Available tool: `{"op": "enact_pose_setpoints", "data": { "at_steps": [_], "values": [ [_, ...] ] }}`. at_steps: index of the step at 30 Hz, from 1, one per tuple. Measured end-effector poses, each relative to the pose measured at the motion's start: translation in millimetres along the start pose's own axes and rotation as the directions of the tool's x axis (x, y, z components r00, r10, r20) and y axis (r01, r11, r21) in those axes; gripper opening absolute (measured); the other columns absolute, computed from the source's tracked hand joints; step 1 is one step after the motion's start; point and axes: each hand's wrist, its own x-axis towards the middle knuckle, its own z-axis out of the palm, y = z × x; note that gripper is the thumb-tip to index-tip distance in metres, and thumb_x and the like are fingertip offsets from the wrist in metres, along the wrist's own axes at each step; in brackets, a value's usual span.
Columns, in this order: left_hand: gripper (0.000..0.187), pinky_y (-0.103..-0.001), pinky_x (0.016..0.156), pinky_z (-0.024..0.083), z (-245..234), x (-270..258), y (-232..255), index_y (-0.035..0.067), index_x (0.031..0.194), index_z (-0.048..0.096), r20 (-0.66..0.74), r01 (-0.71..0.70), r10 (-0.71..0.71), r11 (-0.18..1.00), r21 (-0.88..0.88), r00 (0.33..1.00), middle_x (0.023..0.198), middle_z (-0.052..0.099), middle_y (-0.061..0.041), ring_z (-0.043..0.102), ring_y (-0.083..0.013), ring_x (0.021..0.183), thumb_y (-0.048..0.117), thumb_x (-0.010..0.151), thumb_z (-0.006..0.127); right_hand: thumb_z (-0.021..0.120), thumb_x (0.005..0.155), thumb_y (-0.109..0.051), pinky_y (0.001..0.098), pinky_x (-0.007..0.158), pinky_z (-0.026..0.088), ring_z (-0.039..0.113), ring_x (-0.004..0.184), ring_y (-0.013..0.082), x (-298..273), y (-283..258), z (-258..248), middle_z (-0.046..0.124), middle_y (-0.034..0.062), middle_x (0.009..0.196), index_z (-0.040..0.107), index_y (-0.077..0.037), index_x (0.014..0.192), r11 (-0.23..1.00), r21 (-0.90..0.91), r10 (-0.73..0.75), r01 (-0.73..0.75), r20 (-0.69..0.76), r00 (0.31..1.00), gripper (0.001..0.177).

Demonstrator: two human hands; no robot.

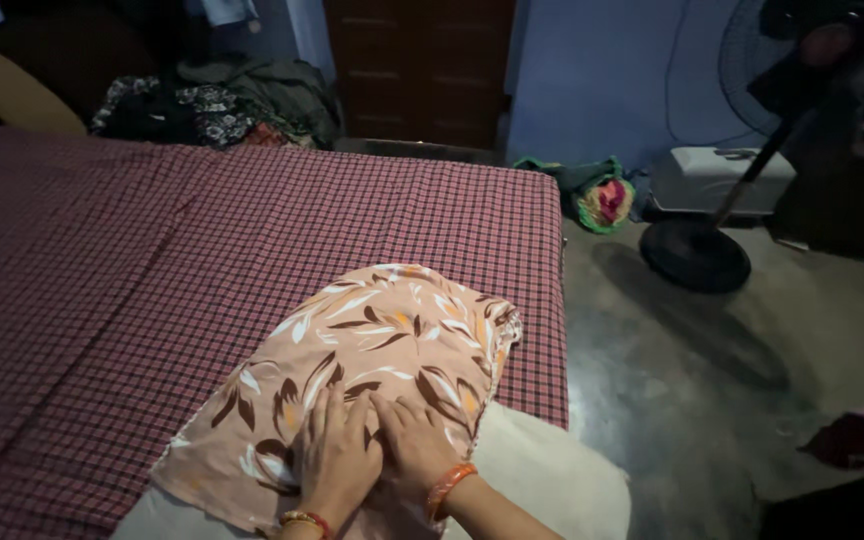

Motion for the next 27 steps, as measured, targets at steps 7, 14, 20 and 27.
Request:
{"op": "enact_pose_setpoints", "data": {
  "at_steps": [7,14,20,27],
  "values": [
    [0.078,-0.056,0.115,0.025,7,-29,-44,0.025,0.147,0.052,-0.062,-0.094,0.096,0.995,0.023,0.993,0.156,0.04,-0.019,0.031,-0.0383,0.144,0.037,0.072,0.072,0.069,0.085,-0.045,0.0705,0.114,0.015,0.024,0.15,0.0452,-17,-32,28,0.035,0.0211,0.161,0.037,-0.008,0.156,0.988,-0.095,0.124,-0.12,0.035,0.992,0.086],
    [0.083,-0.058,0.114,0.027,52,-46,-74,0.035,0.148,0.049,-0.069,-0.111,0.118,0.989,0.097,0.991,0.158,0.038,-0.019,0.033,-0.039,0.142,0.05,0.069,0.071,0.066,0.083,-0.053,0.073,0.114,0.005,0.018,0.152,0.0477,-32,-35,54,0.029,0.0227,0.165,0.036,-0.009,0.158,0.964,-0.24,0.114,-0.115,-0.019,0.993,0.092],
    [0.077,-0.061,0.114,0.031,92,-54,-93,0.035,0.143,0.053,-0.298,-0.183,0.206,0.978,0.103,0.932,0.151,0.045,-0.017,0.042,-0.0389,0.14,0.054,0.069,0.065,0.064,0.087,-0.056,0.0734,0.112,0.003,0.017,0.152,0.0489,-46,-26,85,0.028,0.0264,0.165,0.037,-0.008,0.16,0.938,-0.33,0.069,-0.101,-0.107,0.992,0.092],
    [0.075,-0.062,0.11,0.033,108,-61,-96,0.033,0.14,0.055,-0.352,-0.205,0.226,0.974,0.096,0.908,0.151,0.046,-0.019,0.043,-0.0397,0.14,0.055,0.069,0.062,0.062,0.088,-0.059,0.0718,0.116,0.003,0.022,0.153,0.0465,-57,-13,109,0.033,0.0233,0.165,0.04,-0.009,0.16,0.902,-0.424,0.0,-0.085,-0.196,0.981,0.091]
  ]
}}
